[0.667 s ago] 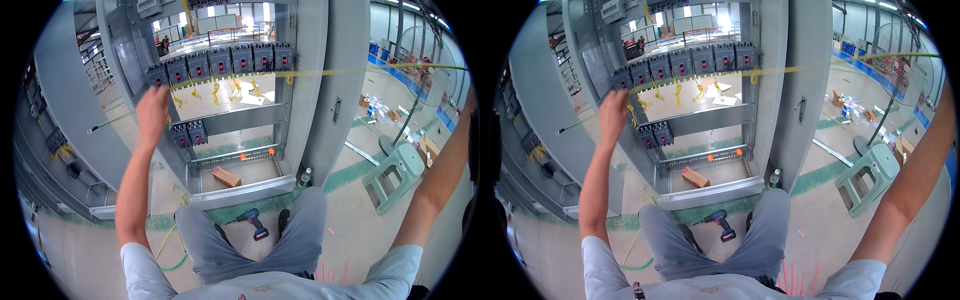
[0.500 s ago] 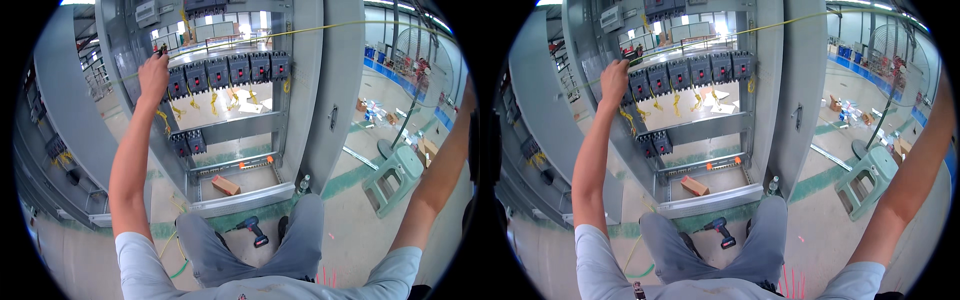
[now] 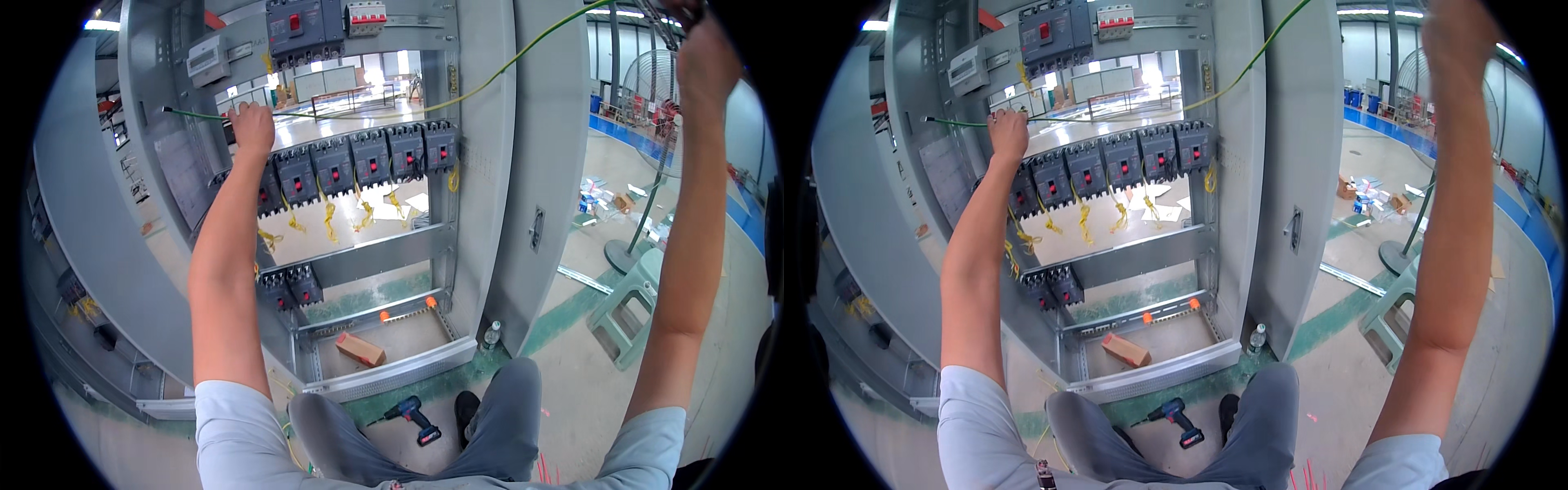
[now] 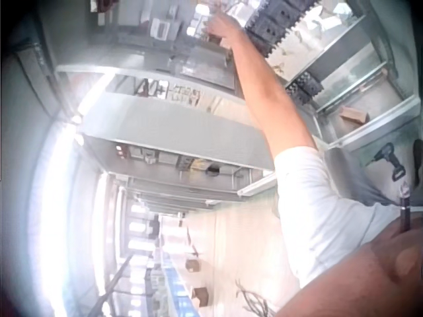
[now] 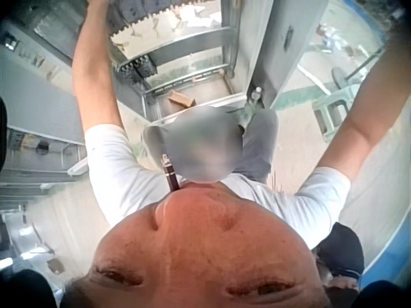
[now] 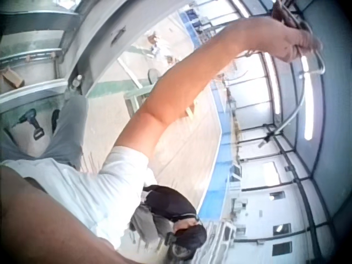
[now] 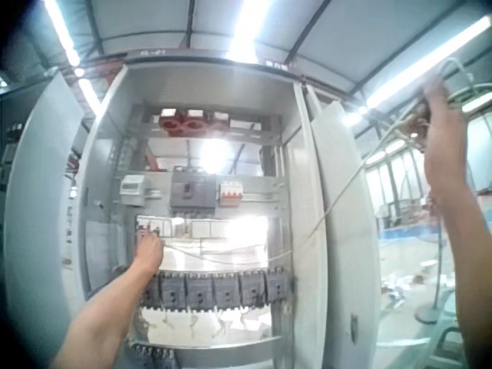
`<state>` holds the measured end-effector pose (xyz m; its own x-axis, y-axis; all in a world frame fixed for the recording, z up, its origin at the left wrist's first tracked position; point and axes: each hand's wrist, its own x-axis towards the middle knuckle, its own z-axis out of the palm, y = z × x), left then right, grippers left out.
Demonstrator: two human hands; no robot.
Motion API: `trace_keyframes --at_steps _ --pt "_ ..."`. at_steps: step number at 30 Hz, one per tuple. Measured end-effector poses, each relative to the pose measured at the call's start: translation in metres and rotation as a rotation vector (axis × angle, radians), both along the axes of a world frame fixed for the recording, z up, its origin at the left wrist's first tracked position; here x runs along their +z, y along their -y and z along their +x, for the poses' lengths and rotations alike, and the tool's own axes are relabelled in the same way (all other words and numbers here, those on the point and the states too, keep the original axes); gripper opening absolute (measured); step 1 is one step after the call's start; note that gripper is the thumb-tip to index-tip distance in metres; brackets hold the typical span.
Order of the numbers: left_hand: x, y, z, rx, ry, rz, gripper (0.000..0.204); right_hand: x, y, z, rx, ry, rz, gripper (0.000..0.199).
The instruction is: The person routes green and yellow wires inside an open electrical panel and secures them using a cordless drill. The person works while sitting on the floor in front of the panel.
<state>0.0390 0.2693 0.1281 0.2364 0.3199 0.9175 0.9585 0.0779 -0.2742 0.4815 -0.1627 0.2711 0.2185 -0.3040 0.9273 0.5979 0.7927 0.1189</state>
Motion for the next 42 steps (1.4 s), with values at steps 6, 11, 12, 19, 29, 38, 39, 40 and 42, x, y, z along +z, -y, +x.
trace_keyframes --at_steps 6,11,12,19,29,38,39,40,42 --pt "0.000 -0.063 -0.007 0.037 0.038 -0.095 0.023 0.003 -0.073 -0.033 0.055 -0.173 -0.046 0.041" --pt "-0.026 -0.096 -0.024 0.091 0.300 -0.418 0.028 -0.005 -0.135 -0.044 0.029 -0.002 -0.065 0.043" --pt "-0.028 -0.097 -0.023 0.097 0.328 -0.475 0.028 -0.010 -0.149 -0.049 0.030 0.030 -0.085 0.042" --pt "-0.020 -0.104 -0.039 -0.218 0.404 -0.624 0.031 -0.043 -0.272 -0.068 0.031 0.070 -0.531 0.035" --pt "0.034 0.038 0.147 -1.589 0.640 -0.671 0.066 -0.110 -0.399 -0.056 -0.142 0.139 -0.811 0.035" --pt "0.069 0.057 0.221 -1.910 0.526 -0.626 0.037 -0.131 -0.419 -0.062 -0.169 0.112 -0.804 0.034" --pt "0.067 0.056 0.225 -1.919 0.569 -0.617 0.037 -0.133 -0.420 -0.060 -0.170 0.095 -0.830 0.036" --pt "0.065 0.055 0.229 -1.926 0.610 -0.607 0.037 -0.135 -0.421 -0.059 -0.170 0.077 -0.857 0.037" --pt "0.066 0.045 0.231 -1.864 0.620 -0.599 0.034 -0.140 -0.425 -0.053 -0.155 0.075 -0.872 0.042"
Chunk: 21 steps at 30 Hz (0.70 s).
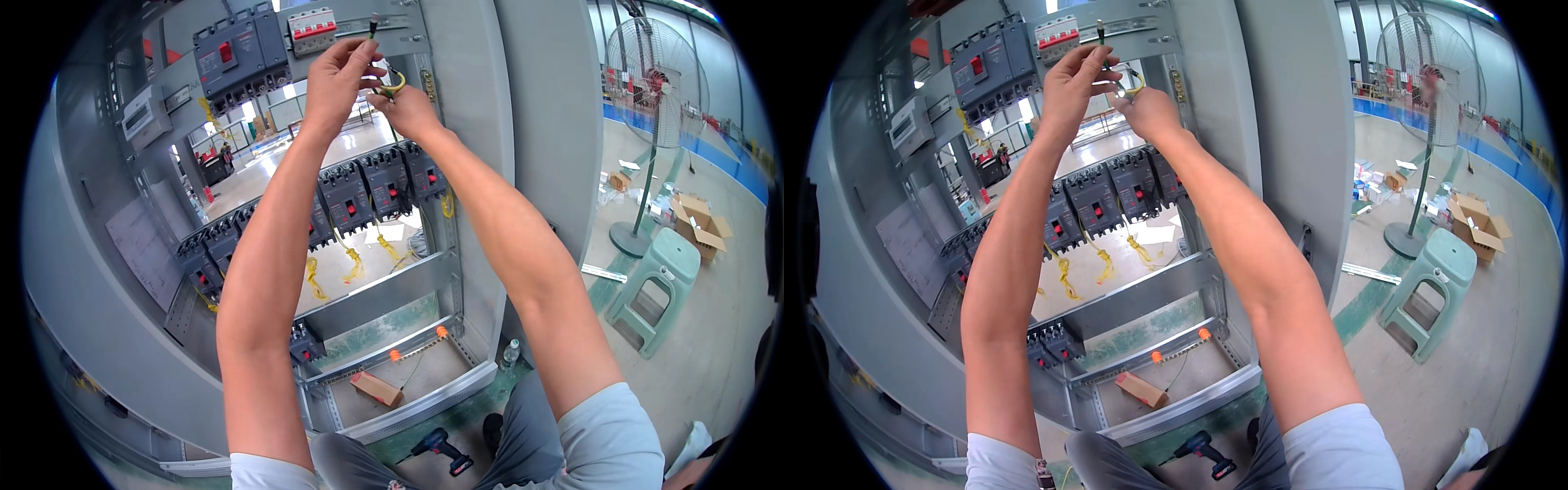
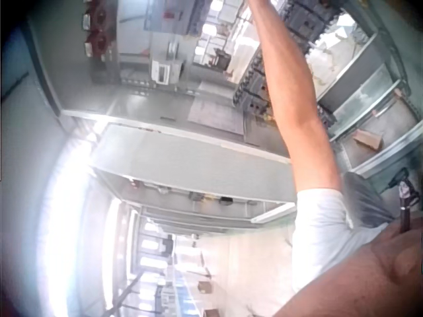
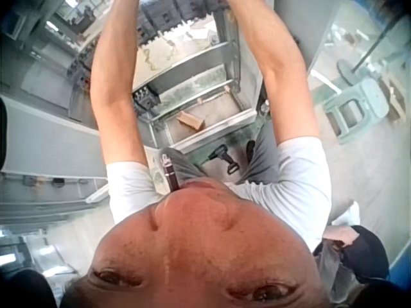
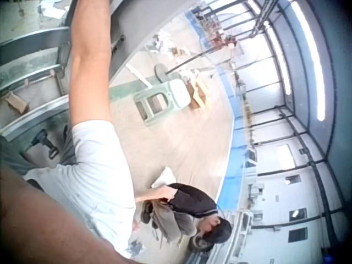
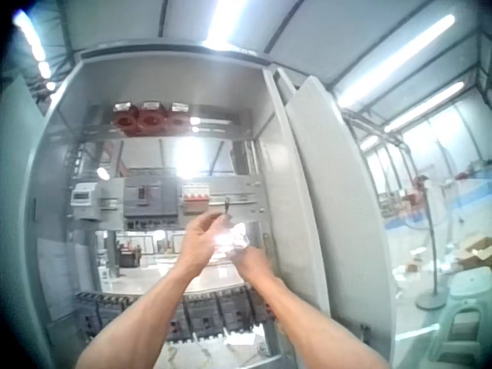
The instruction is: The person routes green and yellow wires inside an open electrical panel and secures them using a cordless drill. The person works while sitting on the floor in front of the panel.
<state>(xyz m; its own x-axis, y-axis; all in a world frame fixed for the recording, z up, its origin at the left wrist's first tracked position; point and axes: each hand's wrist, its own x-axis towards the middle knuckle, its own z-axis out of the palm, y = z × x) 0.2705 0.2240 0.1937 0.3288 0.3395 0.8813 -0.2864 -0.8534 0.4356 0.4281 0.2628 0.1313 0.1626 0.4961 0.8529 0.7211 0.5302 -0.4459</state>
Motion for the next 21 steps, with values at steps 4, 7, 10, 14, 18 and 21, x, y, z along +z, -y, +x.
trace_keyframes --at_steps 4,7,10,14,18,21 --pt "0.000 -0.011 0.002 0.072 -0.060 -0.025 0.032 -0.008 0.000 0.008 0.059 -0.028 -0.032 0.043" --pt "-0.004 -0.022 0.005 0.148 -0.122 -0.025 0.036 -0.011 -0.006 0.017 0.086 -0.056 -0.043 0.045" --pt "-0.018 -0.036 -0.003 0.294 -0.232 0.004 0.040 -0.014 -0.004 0.011 0.153 -0.112 -0.051 0.045" --pt "-0.034 -0.033 -0.007 0.359 -0.313 0.033 0.049 -0.011 -0.004 0.014 0.132 -0.109 -0.091 0.041" --pt "-0.039 -0.026 0.007 0.536 -0.255 0.187 0.059 -0.010 -0.009 0.014 0.130 -0.061 -0.010 0.038" --pt "-0.050 -0.015 0.024 0.862 -0.131 0.367 0.057 -0.011 -0.013 0.009 0.105 -0.049 0.005 0.037"
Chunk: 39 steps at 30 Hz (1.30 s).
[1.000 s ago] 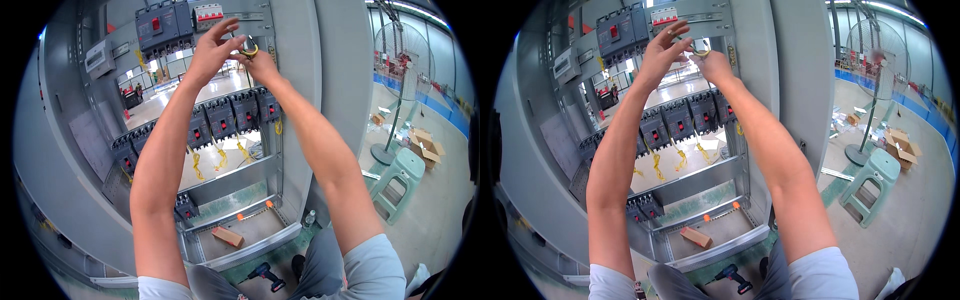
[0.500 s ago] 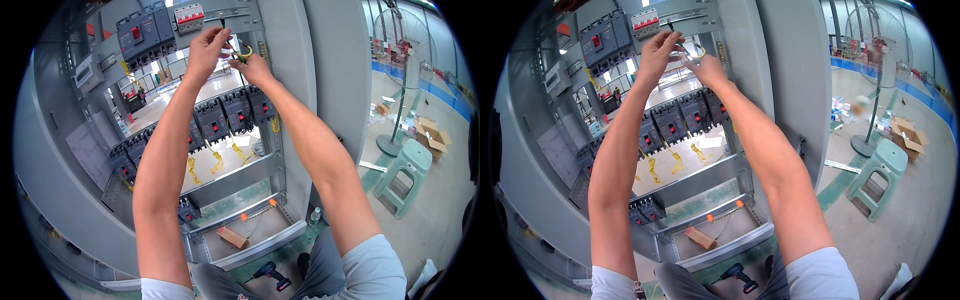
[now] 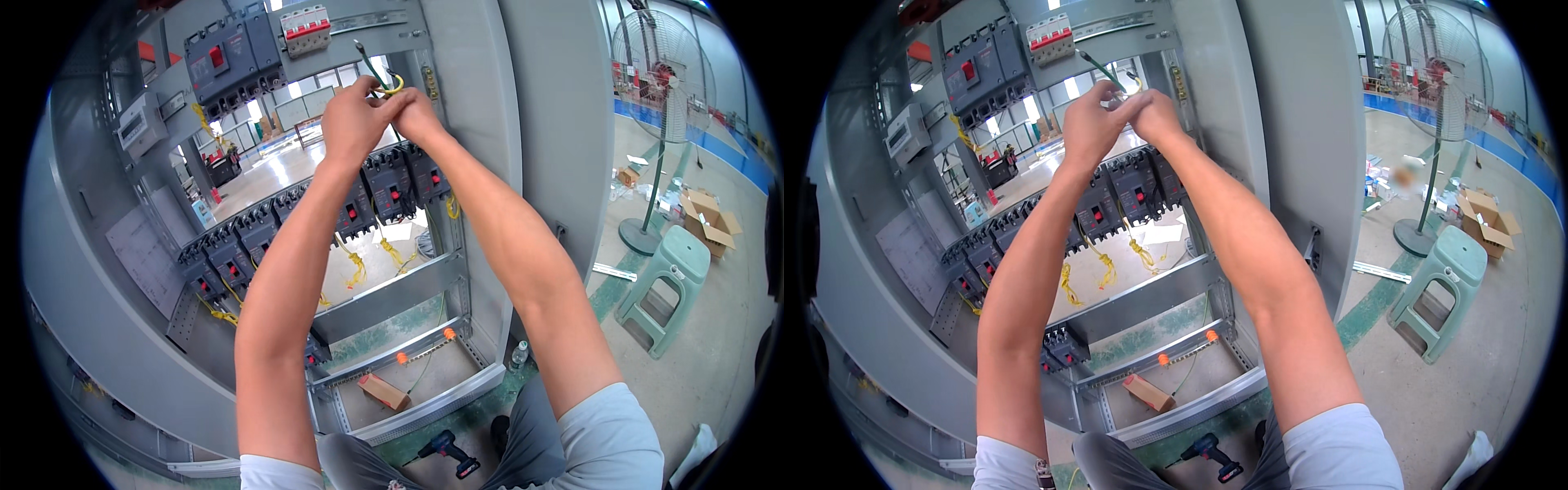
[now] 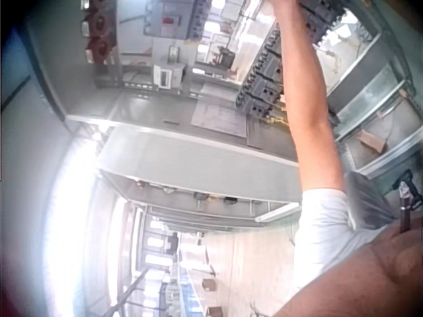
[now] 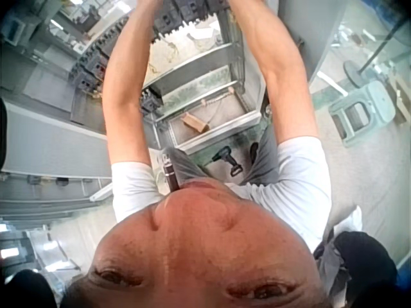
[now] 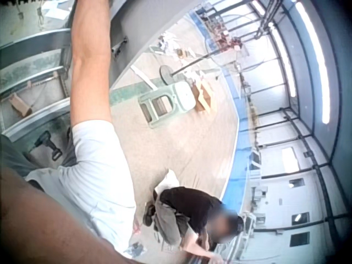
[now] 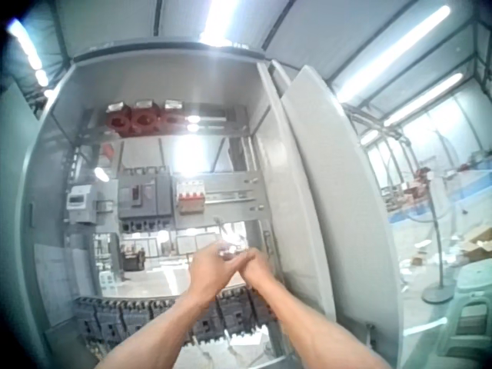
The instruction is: The person routes green and yellow wires inside an open electrical panel and secures them using a cordless drill. The person works while sitting on the floor in front of the panel.
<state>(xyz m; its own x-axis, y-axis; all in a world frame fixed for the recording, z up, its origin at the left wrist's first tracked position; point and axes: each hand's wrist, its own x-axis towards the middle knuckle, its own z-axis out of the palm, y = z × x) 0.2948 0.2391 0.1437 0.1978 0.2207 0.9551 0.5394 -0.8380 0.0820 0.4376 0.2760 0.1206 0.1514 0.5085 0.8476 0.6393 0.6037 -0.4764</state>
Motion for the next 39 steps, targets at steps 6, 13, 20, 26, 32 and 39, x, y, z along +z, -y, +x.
trace_keyframes --at_steps 6,13,20,26,32,39 --pt "-0.010 -0.019 -0.002 0.026 0.066 0.017 0.046 0.000 -0.002 -0.008 0.113 -0.119 -0.180 0.032" --pt "-0.015 -0.035 -0.020 -0.347 0.075 -0.229 0.038 -0.004 0.000 0.027 0.127 -0.124 -0.605 0.026" --pt "-0.017 -0.045 -0.029 -0.361 -0.006 -0.282 0.039 -0.010 0.018 0.065 0.282 -0.490 -0.483 0.028" --pt "-0.007 -0.053 -0.035 -0.092 -0.125 -0.263 0.042 -0.037 0.090 0.039 0.436 -0.570 -0.340 0.041" --pt "-0.005 -0.063 -0.012 -0.186 -0.097 -0.249 0.042 -0.099 0.116 0.047 0.437 -0.498 -0.345 0.050" --pt "-0.044 -0.079 -0.006 -0.144 -0.257 -0.355 0.046 -0.121 0.123 0.043 0.433 -0.451 -0.564 0.040"
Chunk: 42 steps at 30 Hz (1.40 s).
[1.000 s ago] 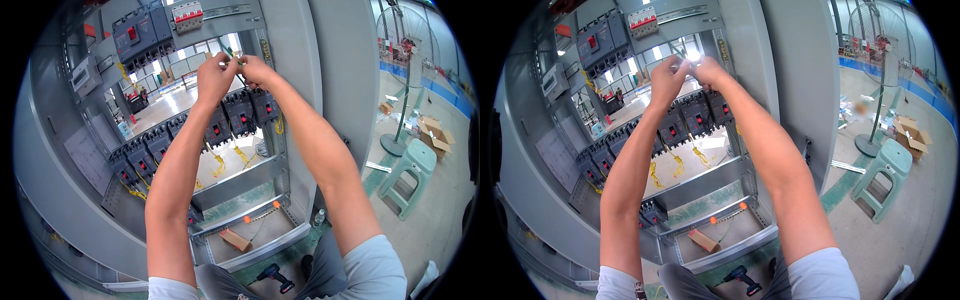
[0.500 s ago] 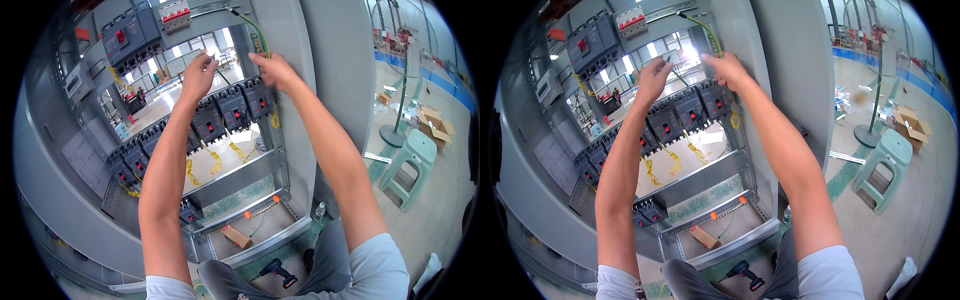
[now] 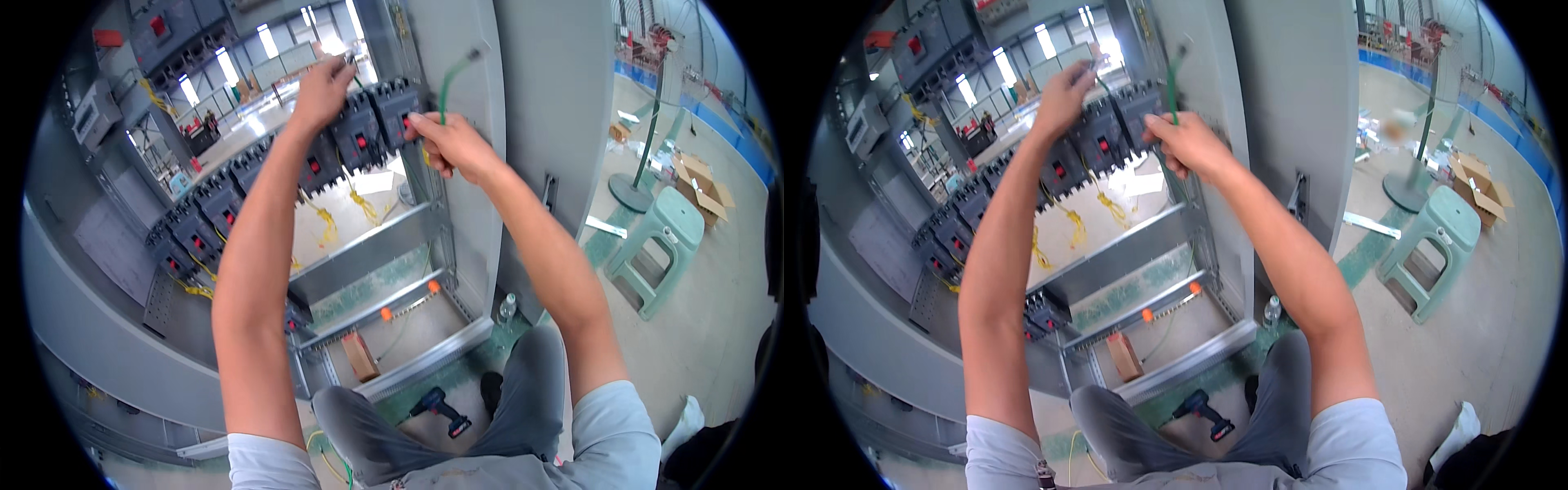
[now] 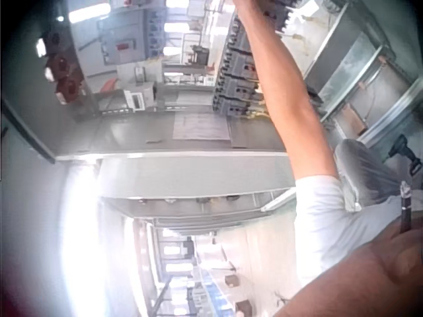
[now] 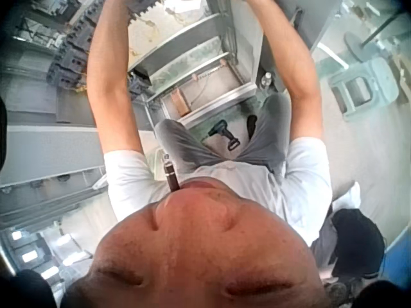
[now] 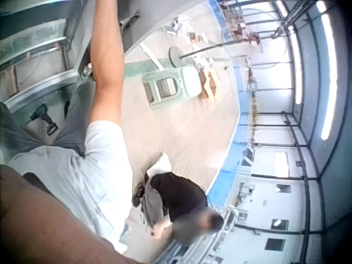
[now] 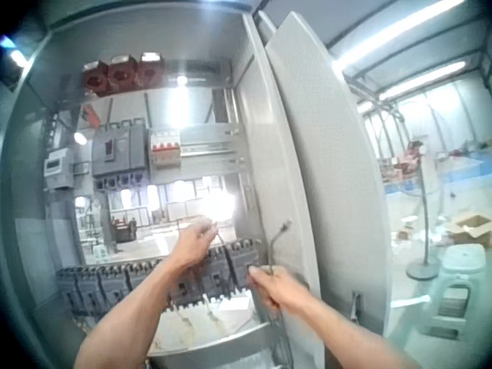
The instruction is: The person routes green and yellow wires inside an open electrical panel and secures them using a cordless drill. The person works while sitting on the floor in front of the panel.
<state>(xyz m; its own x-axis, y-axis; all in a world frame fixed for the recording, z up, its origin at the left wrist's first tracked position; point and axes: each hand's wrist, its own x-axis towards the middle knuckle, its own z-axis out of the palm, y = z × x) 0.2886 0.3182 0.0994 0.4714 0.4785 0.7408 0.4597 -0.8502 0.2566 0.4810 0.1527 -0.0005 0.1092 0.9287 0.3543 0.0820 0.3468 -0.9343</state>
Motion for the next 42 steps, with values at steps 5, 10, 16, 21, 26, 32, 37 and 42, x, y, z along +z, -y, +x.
trace_keyframes --at_steps 5,10,16,21,26,32,37,42 --pt "0.005 -0.002 -0.011 -0.159 -0.043 -0.186 0.060 0.032 -0.025 -0.014 -0.213 0.390 0.064 0.038" --pt "0.004 0.039 0.000 -0.195 -0.144 -0.210 0.070 0.071 -0.068 -0.004 -0.610 0.791 0.219 0.031" --pt "0.001 0.012 -0.003 -0.288 0.156 -0.342 0.060 0.083 -0.077 -0.010 -0.508 0.816 0.317 0.028" --pt "0.003 0.013 -0.008 -0.444 0.294 -0.483 0.048 0.070 -0.051 -0.007 0.054 0.132 0.188 0.030" --pt "0.008 0.017 -0.011 -0.465 0.337 -0.562 0.039 0.046 -0.053 -0.003 0.308 -0.397 0.366 0.033" --pt "0.011 0.019 -0.013 -0.465 0.334 -0.607 0.043 0.037 -0.061 -0.012 0.302 -0.543 0.363 0.025" --pt "0.009 0.028 -0.011 -0.365 0.373 -0.537 0.052 0.031 -0.060 -0.015 0.228 -0.539 0.404 0.028" --pt "0.008 0.019 -0.012 -0.395 0.310 -0.514 0.040 0.022 -0.065 -0.019 0.229 -0.562 0.393 0.030"
